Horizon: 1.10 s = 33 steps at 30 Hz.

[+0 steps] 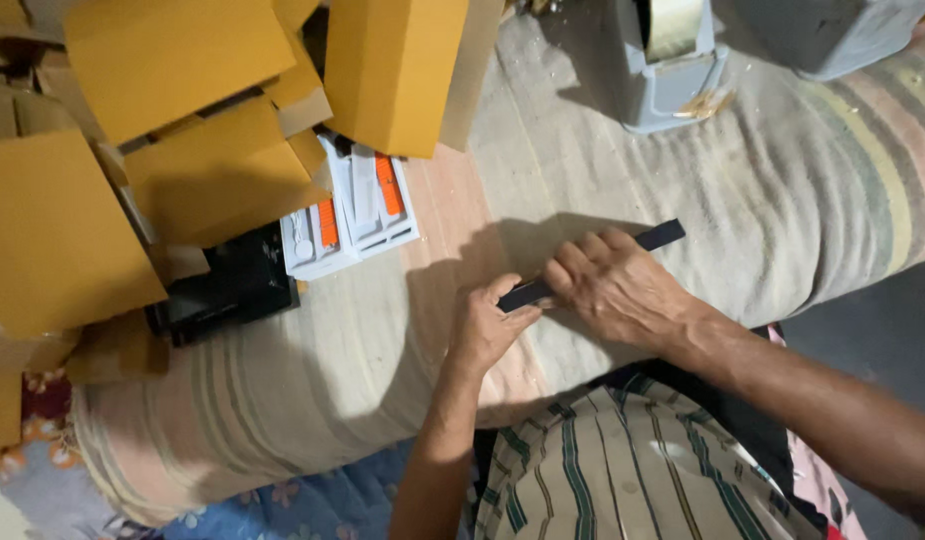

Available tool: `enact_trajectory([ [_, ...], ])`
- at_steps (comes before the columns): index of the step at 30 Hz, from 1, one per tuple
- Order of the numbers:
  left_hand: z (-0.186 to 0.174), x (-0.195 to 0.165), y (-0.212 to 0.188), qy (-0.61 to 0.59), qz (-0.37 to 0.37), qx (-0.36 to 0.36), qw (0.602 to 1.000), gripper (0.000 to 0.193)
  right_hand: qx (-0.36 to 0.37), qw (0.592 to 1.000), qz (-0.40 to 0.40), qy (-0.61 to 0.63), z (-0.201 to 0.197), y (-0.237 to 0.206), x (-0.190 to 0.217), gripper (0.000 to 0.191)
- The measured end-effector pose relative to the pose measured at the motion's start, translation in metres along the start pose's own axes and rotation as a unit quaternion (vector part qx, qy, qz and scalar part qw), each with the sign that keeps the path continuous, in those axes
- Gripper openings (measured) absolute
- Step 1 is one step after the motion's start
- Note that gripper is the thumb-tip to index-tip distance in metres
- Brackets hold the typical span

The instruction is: The person packs small camera product boxes at a padded work surface. They fold a paper insert, place a round camera device into a white plastic tray, add an orange strap and paperwork, close the retail box, and place it into a yellow cardboard shipping box, repeating the packing cycle.

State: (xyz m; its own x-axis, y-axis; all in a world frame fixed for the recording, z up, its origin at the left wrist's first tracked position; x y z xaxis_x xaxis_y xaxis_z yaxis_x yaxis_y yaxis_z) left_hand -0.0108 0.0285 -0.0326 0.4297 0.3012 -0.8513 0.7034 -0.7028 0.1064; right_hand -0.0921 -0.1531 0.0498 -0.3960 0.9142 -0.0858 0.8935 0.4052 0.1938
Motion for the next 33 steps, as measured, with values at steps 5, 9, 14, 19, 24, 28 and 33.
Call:
enact_trajectory([
  [5, 0.007, 0.024, 0.003, 0.089, -0.055, -0.005, 0.995, 0.027, 0.047, 0.998, -0.046, -0.011, 0.016, 0.022, 0.015, 0.023],
  [9, 0.005, 0.018, 0.007, 0.096, -0.008, 0.006, 0.995, 0.028, 0.031, 0.998, -0.059, 0.004, 0.018, 0.018, 0.005, 0.023],
  [14, 0.001, 0.001, 0.008, 0.095, -0.05, 0.031, 0.994, 0.032, 0.023, 0.999, -0.022, 0.036, 0.009, -0.009, -0.038, 0.035],
  [19, 0.001, -0.014, 0.007, 0.083, 0.054, 0.02, 0.995, 0.031, 0.08, 0.996, 0.026, 0.018, 0.01, -0.038, -0.057, 0.029],
  [24, -0.003, -0.036, 0.011, 0.25, 0.237, -0.035, 0.938, 0.058, -0.046, 0.998, 0.013, -0.049, 0.001, -0.047, -0.059, 0.05],
  [28, -0.019, -0.041, 0.004, 0.207, 0.227, -0.027, 0.951, 0.1, -0.023, 0.999, 0.036, 0.026, 0.006, -0.052, -0.063, 0.086],
  [33, -0.03, -0.022, -0.018, 0.225, 0.088, -0.227, 0.944, 0.071, 0.002, 0.994, 0.1, 0.049, 0.041, -0.031, -0.045, 0.095],
])
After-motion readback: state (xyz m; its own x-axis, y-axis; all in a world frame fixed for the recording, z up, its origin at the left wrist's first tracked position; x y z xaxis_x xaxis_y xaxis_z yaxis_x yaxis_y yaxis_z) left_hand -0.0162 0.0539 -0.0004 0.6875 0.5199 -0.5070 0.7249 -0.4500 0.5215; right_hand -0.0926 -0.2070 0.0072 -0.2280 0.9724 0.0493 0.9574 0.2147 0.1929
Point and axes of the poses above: each hand's wrist, its own y-axis towards the middle knuckle, its own z-axis out of the palm, x = y × z, the point moved 2 cm from there along y, towards the middle knuckle, and after that the axes turned 7 degrees about x, right-handed, at the moved point
